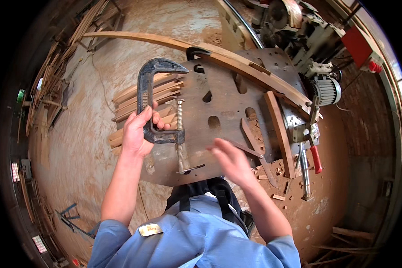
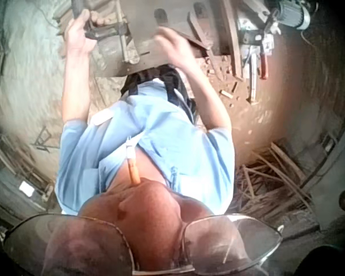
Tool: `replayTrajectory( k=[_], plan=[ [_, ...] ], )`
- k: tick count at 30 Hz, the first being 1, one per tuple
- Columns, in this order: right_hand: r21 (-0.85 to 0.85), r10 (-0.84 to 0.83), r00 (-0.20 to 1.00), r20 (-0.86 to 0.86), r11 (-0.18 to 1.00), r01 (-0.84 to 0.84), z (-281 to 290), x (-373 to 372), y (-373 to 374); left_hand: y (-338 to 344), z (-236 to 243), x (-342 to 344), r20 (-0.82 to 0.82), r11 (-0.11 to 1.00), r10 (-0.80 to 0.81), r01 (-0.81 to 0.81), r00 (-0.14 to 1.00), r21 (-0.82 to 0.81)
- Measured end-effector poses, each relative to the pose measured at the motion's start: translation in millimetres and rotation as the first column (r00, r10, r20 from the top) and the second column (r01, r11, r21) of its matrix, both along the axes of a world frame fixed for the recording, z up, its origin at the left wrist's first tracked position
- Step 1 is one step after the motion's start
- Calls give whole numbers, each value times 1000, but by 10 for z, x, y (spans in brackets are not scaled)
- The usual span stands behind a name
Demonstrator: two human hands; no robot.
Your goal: The person secures a wooden plank with a G-clamp and uses a power saw to cut it. They then move to a workbench and use a hammer and chisel to shape the cut piece, repeating the process on several planks.
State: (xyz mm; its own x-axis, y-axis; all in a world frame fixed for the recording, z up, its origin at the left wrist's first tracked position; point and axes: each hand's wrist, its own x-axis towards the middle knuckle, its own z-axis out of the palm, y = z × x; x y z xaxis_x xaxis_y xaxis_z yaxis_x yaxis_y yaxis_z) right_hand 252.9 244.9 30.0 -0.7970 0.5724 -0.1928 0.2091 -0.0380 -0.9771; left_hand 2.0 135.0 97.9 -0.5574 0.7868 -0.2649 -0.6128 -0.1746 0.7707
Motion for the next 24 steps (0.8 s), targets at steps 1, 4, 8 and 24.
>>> replayTrajectory(
  k=[1,4,8,24],
  plan=[
    [-173,84,991,-102,980,-101,23,-150,17,134,-24,10,13,1000,-21,21,1000,-2],
    [-547,106,960,-258,803,-235,16,-507,90,523,-81,-32,-1,994,-101,101,995,-44],
    [-676,72,972,-222,708,-206,-52,-754,374,1072,-204,-219,-41,975,-184,177,982,-134],
    [-552,-85,992,92,825,122,-504,-1514,1639,2772,-1047,-971,17,917,-322,316,947,-245]
  ],
)
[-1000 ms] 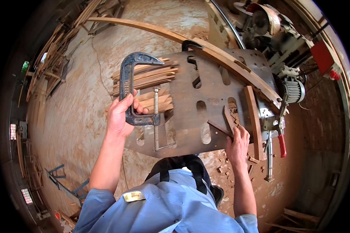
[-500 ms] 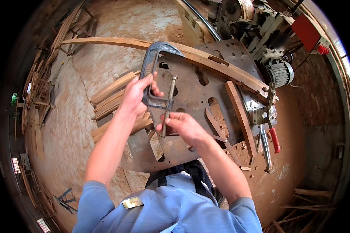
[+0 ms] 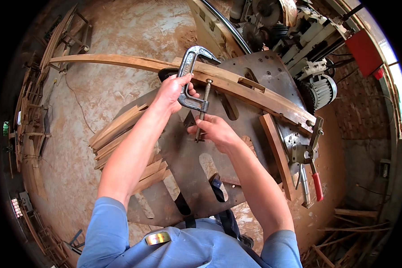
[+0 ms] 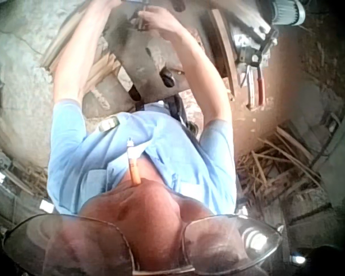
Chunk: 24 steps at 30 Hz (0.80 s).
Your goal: The person secures a wooden plank with a G-clamp and uses a power saw to cut it. They then move to a workbench and use a hammer and chisel to shape the cut piece, repeating the process on several planks.
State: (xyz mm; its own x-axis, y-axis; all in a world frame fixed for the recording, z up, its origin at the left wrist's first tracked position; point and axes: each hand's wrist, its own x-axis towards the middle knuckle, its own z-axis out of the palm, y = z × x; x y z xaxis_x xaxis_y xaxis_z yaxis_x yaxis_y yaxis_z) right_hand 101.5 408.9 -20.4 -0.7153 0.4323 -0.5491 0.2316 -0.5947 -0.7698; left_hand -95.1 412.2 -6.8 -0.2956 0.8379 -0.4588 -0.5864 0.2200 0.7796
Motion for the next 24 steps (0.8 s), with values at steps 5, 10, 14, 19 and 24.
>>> replayTrajectory(
  k=[5,10,14,19,24],
  plan=[
    [61,103,994,-24,993,-101,87,-2,133,10,76,-88,107,996,-62,54,992,74],
    [430,138,960,243,872,-234,326,28,214,-2,231,-38,105,985,-91,74,990,157],
    [-176,-82,983,-163,983,52,305,32,114,-7,258,-42,103,987,-78,62,992,150],
    [403,204,938,280,862,-308,180,32,162,-49,190,-44,71,986,-109,99,991,135],
    [40,62,981,-183,998,-55,177,78,77,-53,154,-52,101,988,-88,73,991,139]
  ],
)
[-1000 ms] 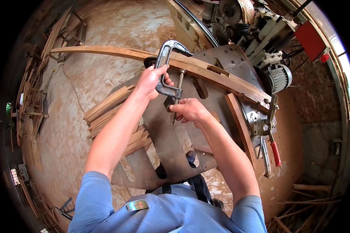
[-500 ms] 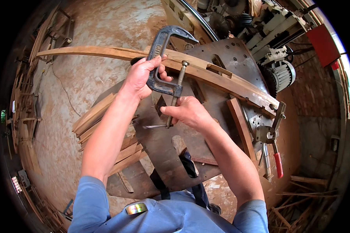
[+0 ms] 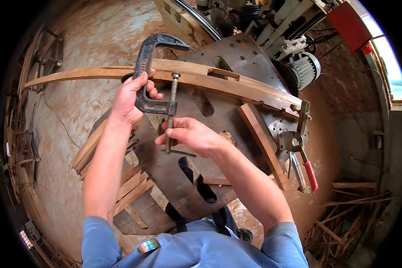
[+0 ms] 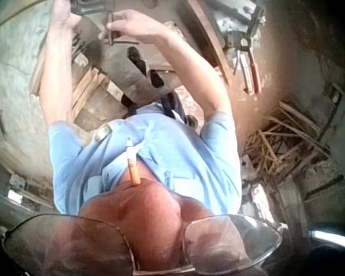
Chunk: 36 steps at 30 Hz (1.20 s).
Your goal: The person secures a wooden plank with a G-clamp and uses a power saw to cut it. They then move to a workbench and use a hammer and chisel to shape the cut piece, repeating the process on several planks.
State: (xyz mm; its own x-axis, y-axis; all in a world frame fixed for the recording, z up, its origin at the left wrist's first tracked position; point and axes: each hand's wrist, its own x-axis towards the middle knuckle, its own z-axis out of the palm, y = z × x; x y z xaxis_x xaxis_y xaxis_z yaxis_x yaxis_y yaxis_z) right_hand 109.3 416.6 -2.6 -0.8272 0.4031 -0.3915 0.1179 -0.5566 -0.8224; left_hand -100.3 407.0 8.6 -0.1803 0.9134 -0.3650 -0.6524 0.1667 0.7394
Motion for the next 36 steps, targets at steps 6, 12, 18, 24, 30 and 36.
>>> replayTrajectory(
  k=[6,12,18,24,30,36],
  plan=[
    [249,166,922,349,932,-262,10,28,82,-2,-35,5,-34,1000,-21,21,999,-11],
    [-5,4,996,94,1000,-4,-151,-34,-18,10,-110,-2,-12,1000,-26,26,1000,-8],
    [71,-29,988,155,997,18,-191,-43,-20,33,-159,-21,-9,999,-21,21,1000,-35],
    [272,40,946,322,953,-133,-236,-18,33,75,-204,-14,-18,997,3,-4,1000,-80],
    [-108,-30,990,136,993,45,-320,-89,-22,92,-308,-34,-67,990,-3,-7,998,-144],
    [24,-53,956,290,999,48,-329,-147,4,125,-383,-125,-70,989,14,-24,997,-145]
  ],
)
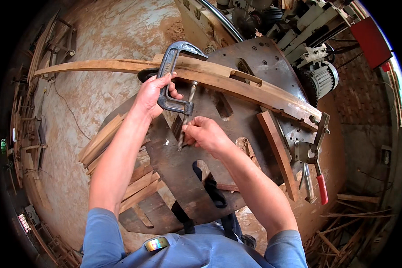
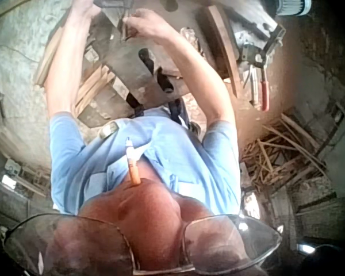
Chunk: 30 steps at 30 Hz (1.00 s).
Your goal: The person secures a wooden plank with a G-clamp and uses a power saw to cut it. They then move to a workbench and use a hammer and chisel to shape the cut piece, repeating the process on several planks.
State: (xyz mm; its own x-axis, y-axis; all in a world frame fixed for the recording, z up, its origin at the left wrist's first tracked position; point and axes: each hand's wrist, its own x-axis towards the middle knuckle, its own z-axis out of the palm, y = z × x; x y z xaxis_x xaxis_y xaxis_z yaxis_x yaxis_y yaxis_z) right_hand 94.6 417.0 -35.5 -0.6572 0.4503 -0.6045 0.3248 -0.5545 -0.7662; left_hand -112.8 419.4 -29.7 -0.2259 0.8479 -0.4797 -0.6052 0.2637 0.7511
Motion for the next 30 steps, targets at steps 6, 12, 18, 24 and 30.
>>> replayTrajectory(
  k=[6,12,18,24,30],
  plan=[
    [-226,-74,967,-242,974,18,15,-7,27,-14,-5,-47,116,998,-5,-2,993,66],
    [228,96,990,99,967,-117,-43,-90,58,22,-52,-46,46,997,-30,27,999,67],
    [-179,-145,974,-176,977,113,-175,-81,-51,24,-126,-51,23,999,-21,20,1000,46],
    [-7,-2,995,99,1000,3,-164,-110,18,71,-137,-61,33,1000,-24,24,999,20],
    [-63,-23,1000,-9,998,22,-179,-146,-29,106,-154,-62,-1,1000,-20,20,1000,0]
  ],
)
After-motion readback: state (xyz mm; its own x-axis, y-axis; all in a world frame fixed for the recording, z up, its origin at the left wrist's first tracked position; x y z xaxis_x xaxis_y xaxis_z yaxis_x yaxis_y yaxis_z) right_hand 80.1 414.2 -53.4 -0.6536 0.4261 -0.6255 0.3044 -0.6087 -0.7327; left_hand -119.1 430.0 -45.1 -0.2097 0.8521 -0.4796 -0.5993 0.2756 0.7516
